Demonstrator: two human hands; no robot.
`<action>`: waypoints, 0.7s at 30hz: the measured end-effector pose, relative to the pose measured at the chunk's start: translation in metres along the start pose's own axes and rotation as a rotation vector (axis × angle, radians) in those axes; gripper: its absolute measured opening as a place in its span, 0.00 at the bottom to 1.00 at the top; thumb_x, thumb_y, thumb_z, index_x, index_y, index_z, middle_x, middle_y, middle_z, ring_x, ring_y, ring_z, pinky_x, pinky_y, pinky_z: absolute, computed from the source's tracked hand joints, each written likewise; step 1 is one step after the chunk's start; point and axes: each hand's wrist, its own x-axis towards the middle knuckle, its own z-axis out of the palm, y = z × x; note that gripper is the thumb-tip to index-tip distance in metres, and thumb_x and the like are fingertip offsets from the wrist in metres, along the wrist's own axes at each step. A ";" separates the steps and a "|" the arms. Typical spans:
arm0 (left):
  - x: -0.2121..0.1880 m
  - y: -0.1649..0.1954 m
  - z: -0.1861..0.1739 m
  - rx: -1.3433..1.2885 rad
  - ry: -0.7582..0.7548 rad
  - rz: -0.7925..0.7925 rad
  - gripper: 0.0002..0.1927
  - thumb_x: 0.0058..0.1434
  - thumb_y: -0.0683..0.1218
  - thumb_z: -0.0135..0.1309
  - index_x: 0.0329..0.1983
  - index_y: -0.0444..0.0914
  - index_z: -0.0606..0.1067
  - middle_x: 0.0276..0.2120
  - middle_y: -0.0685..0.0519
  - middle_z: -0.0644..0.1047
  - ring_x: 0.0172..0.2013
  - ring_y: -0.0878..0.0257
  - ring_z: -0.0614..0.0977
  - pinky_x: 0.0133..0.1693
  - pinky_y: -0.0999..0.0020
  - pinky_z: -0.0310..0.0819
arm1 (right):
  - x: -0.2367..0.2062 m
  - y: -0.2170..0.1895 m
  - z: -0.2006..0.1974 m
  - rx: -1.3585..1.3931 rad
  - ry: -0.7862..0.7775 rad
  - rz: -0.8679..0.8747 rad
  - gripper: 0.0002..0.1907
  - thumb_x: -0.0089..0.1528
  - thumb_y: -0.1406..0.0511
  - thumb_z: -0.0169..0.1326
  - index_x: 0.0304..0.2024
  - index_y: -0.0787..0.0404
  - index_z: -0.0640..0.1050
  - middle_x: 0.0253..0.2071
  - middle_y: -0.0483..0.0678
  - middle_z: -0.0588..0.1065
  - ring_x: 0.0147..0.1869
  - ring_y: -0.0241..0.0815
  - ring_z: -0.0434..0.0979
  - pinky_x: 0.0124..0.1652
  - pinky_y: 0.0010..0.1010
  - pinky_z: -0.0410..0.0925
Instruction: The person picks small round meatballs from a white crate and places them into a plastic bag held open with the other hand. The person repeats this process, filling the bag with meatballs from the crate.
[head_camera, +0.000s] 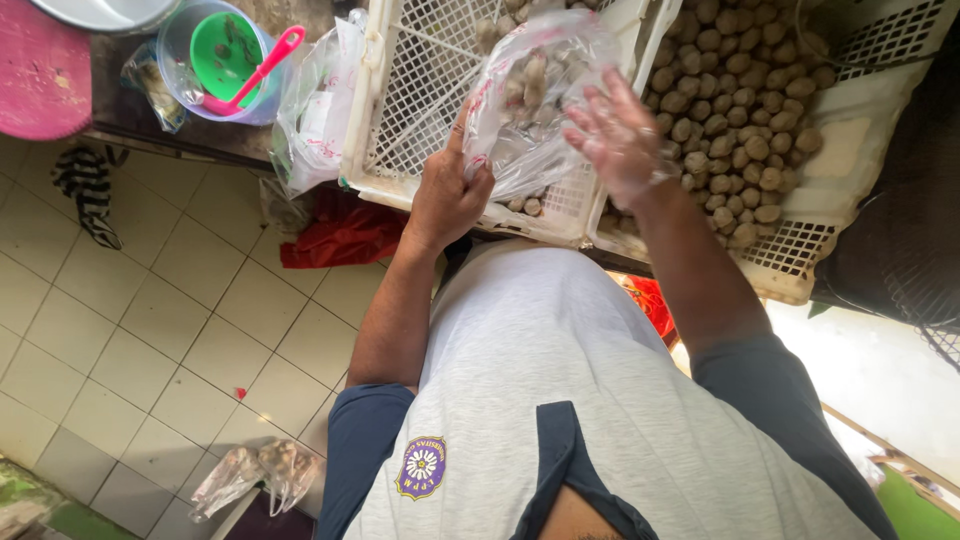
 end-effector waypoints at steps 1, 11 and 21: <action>0.000 0.000 0.000 0.009 -0.006 0.010 0.41 0.63 0.36 0.47 0.79 0.33 0.49 0.28 0.46 0.81 0.24 0.60 0.82 0.33 0.65 0.80 | -0.007 -0.001 -0.018 -0.056 -0.047 -0.038 0.33 0.72 0.58 0.47 0.75 0.64 0.55 0.70 0.59 0.64 0.68 0.54 0.72 0.63 0.40 0.73; -0.002 0.006 0.007 0.037 0.026 0.042 0.38 0.64 0.34 0.49 0.78 0.31 0.52 0.25 0.44 0.77 0.21 0.56 0.79 0.28 0.60 0.74 | 0.012 -0.021 -0.194 -0.937 0.408 -0.555 0.09 0.75 0.63 0.58 0.52 0.63 0.77 0.44 0.50 0.78 0.43 0.41 0.80 0.42 0.33 0.75; -0.002 -0.005 0.015 0.152 0.084 0.041 0.40 0.65 0.34 0.47 0.80 0.34 0.48 0.26 0.50 0.78 0.23 0.62 0.81 0.29 0.66 0.78 | 0.027 -0.018 -0.138 -1.672 0.111 0.090 0.20 0.65 0.64 0.57 0.58 0.63 0.71 0.54 0.60 0.74 0.57 0.56 0.73 0.57 0.47 0.68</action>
